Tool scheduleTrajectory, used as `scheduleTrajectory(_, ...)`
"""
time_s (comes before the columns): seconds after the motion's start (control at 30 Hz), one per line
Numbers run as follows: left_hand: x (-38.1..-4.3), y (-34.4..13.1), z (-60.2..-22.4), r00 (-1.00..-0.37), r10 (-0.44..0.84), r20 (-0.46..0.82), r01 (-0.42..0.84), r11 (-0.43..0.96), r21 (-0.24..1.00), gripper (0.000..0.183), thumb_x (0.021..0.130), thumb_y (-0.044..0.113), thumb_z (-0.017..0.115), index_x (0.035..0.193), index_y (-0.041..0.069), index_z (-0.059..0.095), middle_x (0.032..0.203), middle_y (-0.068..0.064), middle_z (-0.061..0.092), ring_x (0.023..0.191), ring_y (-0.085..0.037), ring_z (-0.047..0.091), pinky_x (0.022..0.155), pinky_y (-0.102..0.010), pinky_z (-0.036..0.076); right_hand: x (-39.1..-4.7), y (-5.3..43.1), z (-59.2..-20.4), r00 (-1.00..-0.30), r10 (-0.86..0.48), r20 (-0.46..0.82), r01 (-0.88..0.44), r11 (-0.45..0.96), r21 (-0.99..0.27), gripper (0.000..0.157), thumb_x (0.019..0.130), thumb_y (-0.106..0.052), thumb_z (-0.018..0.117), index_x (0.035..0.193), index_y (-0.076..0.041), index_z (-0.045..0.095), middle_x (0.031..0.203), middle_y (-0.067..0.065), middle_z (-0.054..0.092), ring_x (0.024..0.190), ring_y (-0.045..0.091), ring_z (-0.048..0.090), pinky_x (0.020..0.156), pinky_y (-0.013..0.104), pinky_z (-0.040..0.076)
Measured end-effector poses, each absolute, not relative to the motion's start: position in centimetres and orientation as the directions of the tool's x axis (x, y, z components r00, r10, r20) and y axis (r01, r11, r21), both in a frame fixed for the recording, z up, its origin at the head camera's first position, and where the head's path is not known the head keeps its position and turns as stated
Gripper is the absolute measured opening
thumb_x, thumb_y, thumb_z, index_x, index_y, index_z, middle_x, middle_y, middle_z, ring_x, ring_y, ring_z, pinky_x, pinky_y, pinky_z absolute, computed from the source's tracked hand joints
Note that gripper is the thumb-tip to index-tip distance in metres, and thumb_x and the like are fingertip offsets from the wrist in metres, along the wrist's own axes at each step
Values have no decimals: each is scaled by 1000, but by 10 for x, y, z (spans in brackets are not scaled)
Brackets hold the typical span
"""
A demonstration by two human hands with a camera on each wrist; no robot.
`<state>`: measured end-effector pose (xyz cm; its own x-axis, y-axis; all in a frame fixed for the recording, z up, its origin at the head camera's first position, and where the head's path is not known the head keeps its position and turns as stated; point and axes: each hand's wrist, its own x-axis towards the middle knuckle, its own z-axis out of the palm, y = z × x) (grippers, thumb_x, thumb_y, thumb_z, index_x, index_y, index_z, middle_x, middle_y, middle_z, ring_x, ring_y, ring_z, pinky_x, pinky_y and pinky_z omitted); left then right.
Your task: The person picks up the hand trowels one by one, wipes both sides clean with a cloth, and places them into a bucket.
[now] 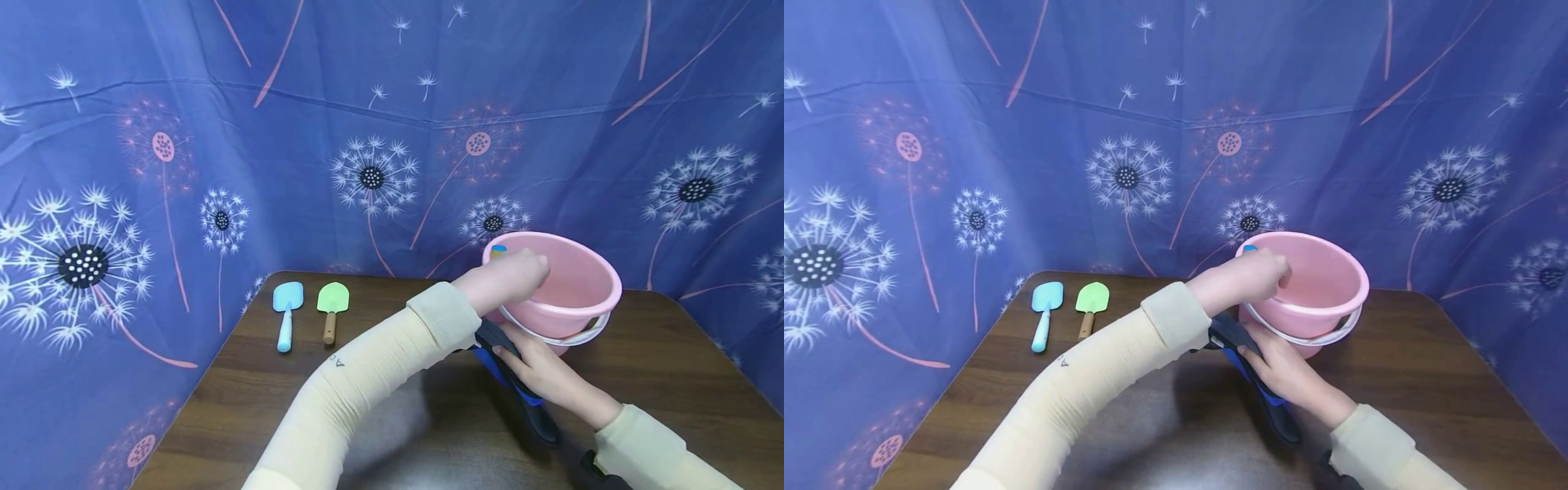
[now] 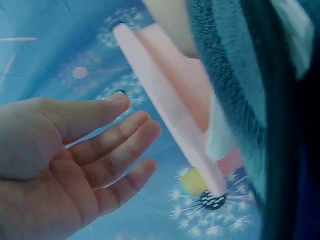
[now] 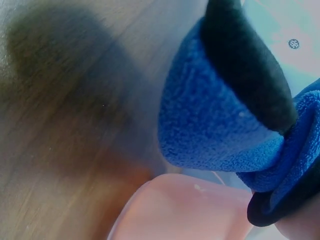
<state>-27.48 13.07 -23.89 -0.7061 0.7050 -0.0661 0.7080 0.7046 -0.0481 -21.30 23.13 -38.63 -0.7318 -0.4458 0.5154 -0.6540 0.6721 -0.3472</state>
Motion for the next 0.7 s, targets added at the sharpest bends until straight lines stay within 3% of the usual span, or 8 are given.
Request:
scheduleTrajectory(0.07,-267,123,-231,-687,726,-45,727,687,-8,22,97,8,49,110,18,63,99,8,64,86,-3,56,75,-14,43,-211,232,-385,-733,-443,516,-650,681,-337,26,85,-3,64,109,-9,57,100,-4,60,92,12,55,84,25,41)
scheduleTrajectory(0.2,-250,103,-221,-653,757,8,757,653,-8,19,95,13,54,108,19,66,98,9,66,86,-1,59,79,-15,45,-205,232,-381,-755,-437,489,-629,693,-353,35,88,-8,63,121,-5,54,118,7,60,107,23,57,94,31,42)
scheduleTrajectory(0.3,-239,86,-220,-639,766,62,767,641,-16,14,94,20,57,104,21,67,93,11,66,79,0,59,76,-19,47,-200,232,-377,-779,-429,458,-608,696,-382,47,90,-10,61,134,-2,46,134,15,52,120,35,51,99,45,38)
scheduleTrajectory(0.37,-232,74,-219,-632,768,102,770,637,-30,12,94,25,58,102,21,65,91,12,65,76,-1,59,71,-21,48,-198,231,-373,-788,-422,448,-596,705,-385,49,91,-11,60,136,-1,44,136,17,50,123,37,48,96,53,37)
scheduleTrajectory(0.43,-226,63,-220,-603,781,166,784,618,-62,12,93,26,58,100,20,65,91,10,64,75,-2,59,67,-22,48,-196,231,-370,-792,-415,448,-589,711,-383,49,91,-11,60,136,-1,44,135,17,51,122,37,49,97,49,38)
scheduleTrajectory(0.53,-217,47,-224,-554,784,281,786,604,-135,12,93,27,58,96,18,66,88,8,63,74,-6,59,63,-24,46,-194,232,-366,-794,-392,465,-578,725,-374,42,91,-11,61,130,-3,49,126,11,58,115,29,55,99,29,39)
scheduleTrajectory(0.63,-209,31,-233,-502,760,412,767,612,-194,11,91,26,59,94,18,66,86,6,64,76,-10,59,61,-25,44,-191,234,-362,-788,-373,491,-577,725,-376,36,90,-9,62,124,-5,53,116,5,61,105,21,57,95,12,34)
scheduleTrajectory(0.7,-206,19,-242,-471,731,494,756,623,-201,10,91,24,60,94,17,66,86,6,63,77,-11,57,60,-25,42,-190,235,-360,-782,-362,507,-578,726,-373,35,89,-8,62,124,-6,54,115,4,62,103,20,57,93,7,30)
